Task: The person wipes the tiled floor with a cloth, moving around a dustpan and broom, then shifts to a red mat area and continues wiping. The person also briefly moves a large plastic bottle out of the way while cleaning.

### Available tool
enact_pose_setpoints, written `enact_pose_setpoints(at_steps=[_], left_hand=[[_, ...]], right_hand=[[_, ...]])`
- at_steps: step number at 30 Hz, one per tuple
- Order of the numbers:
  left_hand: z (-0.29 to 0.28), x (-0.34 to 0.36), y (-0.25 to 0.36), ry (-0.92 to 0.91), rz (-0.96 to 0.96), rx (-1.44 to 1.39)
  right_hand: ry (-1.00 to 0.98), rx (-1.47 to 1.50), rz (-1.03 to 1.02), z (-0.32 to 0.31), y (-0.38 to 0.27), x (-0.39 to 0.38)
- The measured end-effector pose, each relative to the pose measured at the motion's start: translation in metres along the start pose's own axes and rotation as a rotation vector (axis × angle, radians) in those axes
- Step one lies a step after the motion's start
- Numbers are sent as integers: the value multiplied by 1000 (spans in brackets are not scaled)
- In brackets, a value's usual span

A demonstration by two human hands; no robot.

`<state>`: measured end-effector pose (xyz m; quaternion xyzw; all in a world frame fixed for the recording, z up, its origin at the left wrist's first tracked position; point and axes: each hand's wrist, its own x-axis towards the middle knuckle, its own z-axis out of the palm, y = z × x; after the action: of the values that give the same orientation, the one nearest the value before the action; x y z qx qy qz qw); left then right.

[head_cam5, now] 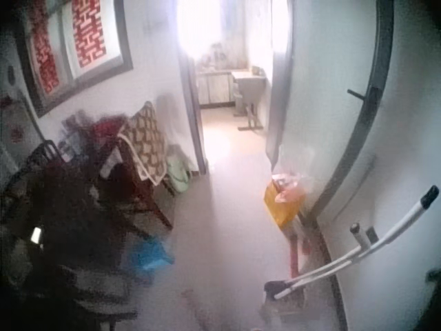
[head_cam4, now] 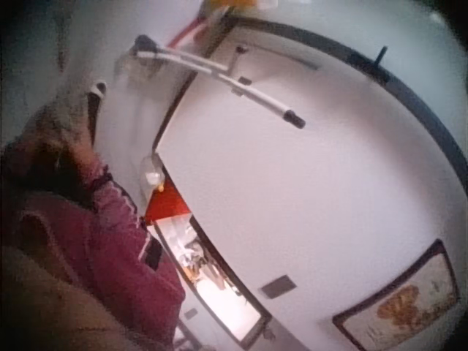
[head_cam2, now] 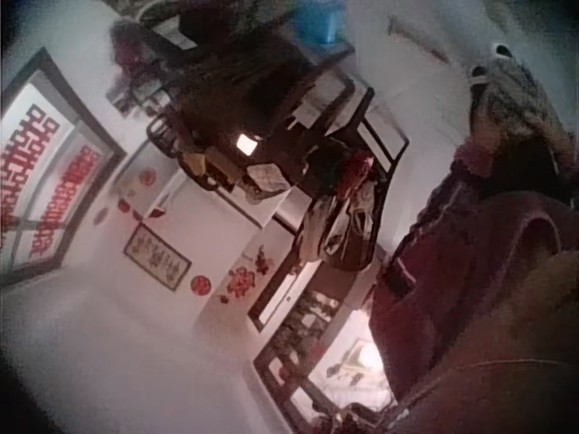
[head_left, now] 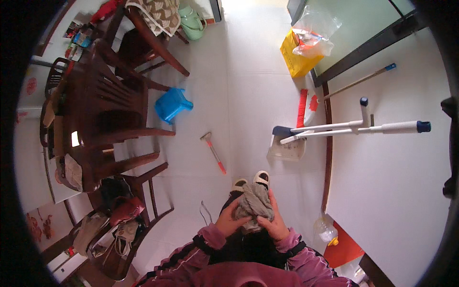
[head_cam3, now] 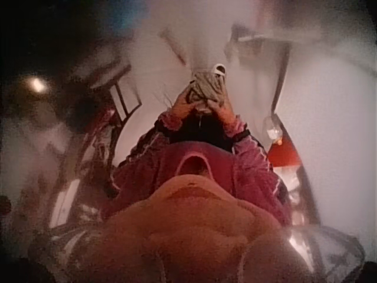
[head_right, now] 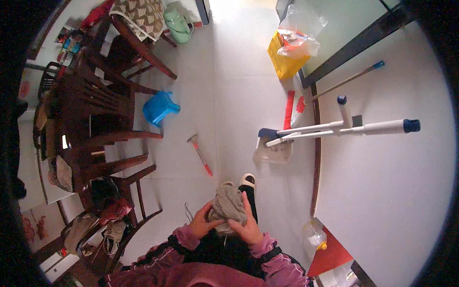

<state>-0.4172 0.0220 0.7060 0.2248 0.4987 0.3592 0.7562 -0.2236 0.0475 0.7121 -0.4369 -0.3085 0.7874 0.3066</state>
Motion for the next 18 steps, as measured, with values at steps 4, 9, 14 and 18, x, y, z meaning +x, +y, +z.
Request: enact_pose_setpoints(at_steps=[4,9,14,18], left_hand=[[9,12,36,97,-14,-78],[29,38,54,172,80,52],[15,70,67,271,212,474],[-26,112,93,376,258,531]], right_hand=[[18,39,-8,1,-37,11],[-1,301,-1,-9,-62,38],[92,305,-51,-11,-69,89],[213,282,-62,-7,-80,153]])
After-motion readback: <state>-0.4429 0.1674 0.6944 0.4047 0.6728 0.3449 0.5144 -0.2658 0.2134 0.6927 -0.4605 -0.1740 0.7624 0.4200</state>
